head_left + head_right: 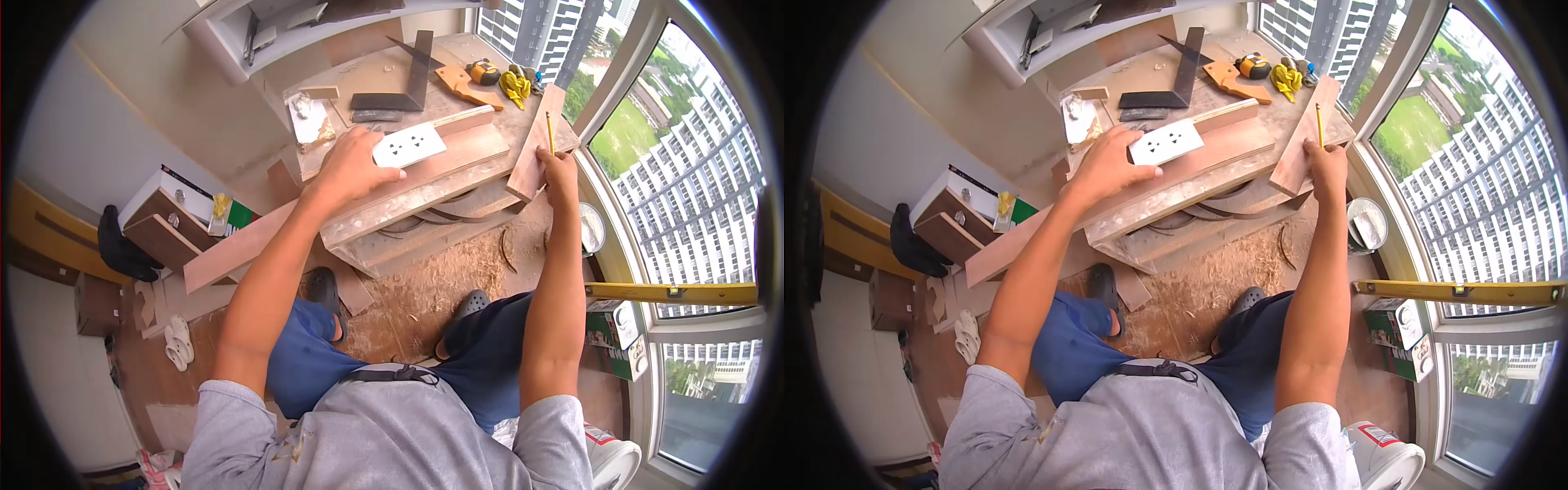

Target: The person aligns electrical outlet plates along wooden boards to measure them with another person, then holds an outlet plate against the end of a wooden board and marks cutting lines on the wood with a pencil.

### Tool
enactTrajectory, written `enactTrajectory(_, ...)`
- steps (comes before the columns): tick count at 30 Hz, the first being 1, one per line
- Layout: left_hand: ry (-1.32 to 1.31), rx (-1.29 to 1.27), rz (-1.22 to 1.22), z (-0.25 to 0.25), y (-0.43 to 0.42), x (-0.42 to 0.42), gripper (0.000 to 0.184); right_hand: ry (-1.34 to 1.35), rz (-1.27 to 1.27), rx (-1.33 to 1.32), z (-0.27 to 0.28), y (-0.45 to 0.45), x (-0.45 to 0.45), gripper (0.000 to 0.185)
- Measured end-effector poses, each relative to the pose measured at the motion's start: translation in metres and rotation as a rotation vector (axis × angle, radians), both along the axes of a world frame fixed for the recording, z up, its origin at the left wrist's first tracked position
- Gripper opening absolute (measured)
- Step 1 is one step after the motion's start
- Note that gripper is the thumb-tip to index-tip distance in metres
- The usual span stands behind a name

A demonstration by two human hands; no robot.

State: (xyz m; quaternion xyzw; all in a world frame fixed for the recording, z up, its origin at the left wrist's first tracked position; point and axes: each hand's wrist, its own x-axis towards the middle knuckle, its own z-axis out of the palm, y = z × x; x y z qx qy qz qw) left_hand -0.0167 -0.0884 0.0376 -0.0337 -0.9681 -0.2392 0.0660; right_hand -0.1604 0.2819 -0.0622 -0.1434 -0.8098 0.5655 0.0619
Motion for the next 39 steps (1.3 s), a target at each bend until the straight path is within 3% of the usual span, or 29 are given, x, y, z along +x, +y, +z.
enactTrajectory(1, -0.007, 0.0, -0.003, 0.0, 0.0, 0.0, 0.081, -0.004, 0.046, -0.194, -0.005, 0.001, -0.002, 0.04)
enactTrajectory(4, -0.017, 0.001, -0.013, 0.0, -0.001, -0.001, 0.08, 0.047, -0.006, -0.317, -0.009, 0.0, -0.001, 0.029)
enactTrajectory(12, 0.023, 0.003, -0.059, -0.002, -0.002, 0.0, 0.068, -0.099, 0.049, -0.512, 0.003, -0.009, 0.009, 0.027)
enactTrajectory(14, 0.143, -0.011, -0.048, -0.008, -0.002, 0.001, 0.06, -0.096, 0.039, -0.547, 0.002, -0.01, 0.009, 0.025)
enactTrajectory(16, 0.036, -0.029, -0.037, 0.011, 0.008, 0.004, 0.068, -0.096, -0.034, -0.815, 0.015, -0.021, 0.017, 0.02)
enactTrajectory(18, -0.076, -0.045, -0.024, 0.016, 0.013, 0.003, 0.077, -0.063, -0.094, -0.921, 0.023, -0.03, 0.03, 0.018)
enactTrajectory(21, -0.065, -0.03, -0.011, 0.01, 0.013, 0.001, 0.071, -0.138, 0.103, -0.886, 0.026, -0.036, 0.059, 0.013)
enactTrajectory(24, -0.091, -0.039, 0.011, 0.009, 0.012, -0.002, 0.065, -0.119, 0.129, -1.09, 0.053, -0.076, 0.106, 0.017)
enactTrajectory(32, -0.177, 0.048, 0.044, 0.005, 0.005, -0.014, 0.059, -0.156, 0.179, -1.077, 0.038, -0.112, 0.14, 0.014)
enactTrajectory(35, -0.068, 0.03, 0.041, 0.006, 0.009, -0.007, 0.059, -0.133, 0.202, -1.07, 0.029, -0.119, 0.137, 0.014)
enactTrajectory(39, -0.073, 0.044, 0.027, 0.006, 0.01, -0.007, 0.059, -0.005, 0.138, -0.91, 0.026, -0.091, 0.104, 0.017)
